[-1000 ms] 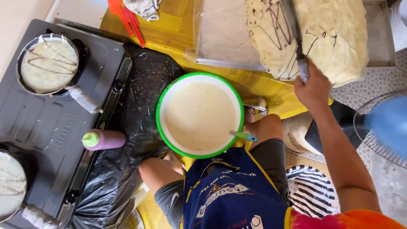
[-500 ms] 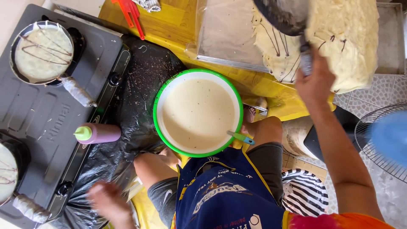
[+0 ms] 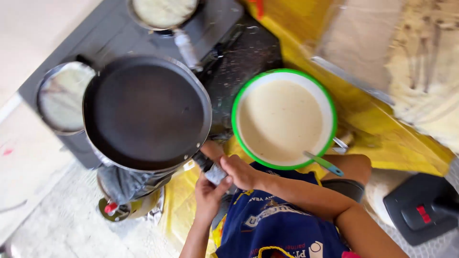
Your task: Preparing crepes on a stovetop, including pouring batter, spreading it, and applying toppings.
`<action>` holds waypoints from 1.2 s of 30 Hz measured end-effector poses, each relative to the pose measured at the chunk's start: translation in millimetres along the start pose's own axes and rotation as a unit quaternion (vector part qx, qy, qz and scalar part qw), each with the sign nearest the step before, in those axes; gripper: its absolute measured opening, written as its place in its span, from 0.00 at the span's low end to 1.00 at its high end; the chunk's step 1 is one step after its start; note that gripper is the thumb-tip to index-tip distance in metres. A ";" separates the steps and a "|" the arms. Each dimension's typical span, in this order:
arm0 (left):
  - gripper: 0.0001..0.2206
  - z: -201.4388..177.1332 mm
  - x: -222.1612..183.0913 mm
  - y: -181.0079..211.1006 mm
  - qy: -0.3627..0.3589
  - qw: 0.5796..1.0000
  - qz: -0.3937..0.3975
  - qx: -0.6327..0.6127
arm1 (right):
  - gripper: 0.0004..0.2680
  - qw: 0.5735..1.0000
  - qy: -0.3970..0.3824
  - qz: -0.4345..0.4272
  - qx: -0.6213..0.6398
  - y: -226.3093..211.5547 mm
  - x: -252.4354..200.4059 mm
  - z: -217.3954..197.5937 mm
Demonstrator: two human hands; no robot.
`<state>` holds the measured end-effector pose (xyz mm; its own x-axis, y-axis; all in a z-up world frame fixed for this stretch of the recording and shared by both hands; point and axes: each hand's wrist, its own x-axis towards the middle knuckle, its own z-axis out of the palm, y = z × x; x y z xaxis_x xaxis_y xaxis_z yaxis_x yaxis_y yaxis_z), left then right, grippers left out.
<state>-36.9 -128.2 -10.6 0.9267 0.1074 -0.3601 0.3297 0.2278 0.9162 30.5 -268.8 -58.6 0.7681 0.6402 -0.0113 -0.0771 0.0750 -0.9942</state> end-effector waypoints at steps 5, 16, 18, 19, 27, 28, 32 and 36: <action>0.12 -72.2 -34.2 -2.1 0.118 0.982 0.035 -0.143 | 0.08 0.784 -0.037 0.303 -0.541 -62.0 114.6 13.2; 0.12 -103.8 -35.6 -14.4 0.176 0.983 -0.034 -0.034 | 0.35 0.920 0.317 0.011 -0.230 44.8 212.9 -61.9; 0.09 -90.9 -23.9 -10.8 0.168 0.985 -0.041 0.013 | 0.36 0.931 0.306 -0.026 -0.200 27.4 181.3 -79.8; 0.12 -82.3 -23.1 -11.6 0.156 0.984 -0.056 0.063 | 0.37 0.938 0.299 -0.054 -0.167 21.2 156.7 -88.8; 0.16 -9.1 19.1 -67.2 -0.073 0.972 -0.204 0.087 | 0.34 0.691 -0.081 0.367 -0.617 -159.6 -8.7 -134.3; 0.17 6.4 20.3 -64.4 -0.106 0.965 -0.222 0.093 | 0.31 0.649 -0.121 0.367 -0.655 -152.3 -25.2 -143.6; 0.16 44.5 20.3 -94.0 -0.185 0.950 -0.222 0.120 | 0.26 0.589 -0.031 0.351 -0.727 -144.5 -71.2 -179.5; 0.15 65.2 22.1 -94.6 -0.210 0.943 -0.225 0.128 | 0.28 0.605 -0.075 0.419 -0.673 -173.0 -100.7 -154.9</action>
<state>-35.8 -210.4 -93.8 0.6542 -0.3486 -0.6711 0.6900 -0.0881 0.7184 65.0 -464.8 97.9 0.7441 0.0920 -0.6618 0.2655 -0.9496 0.1665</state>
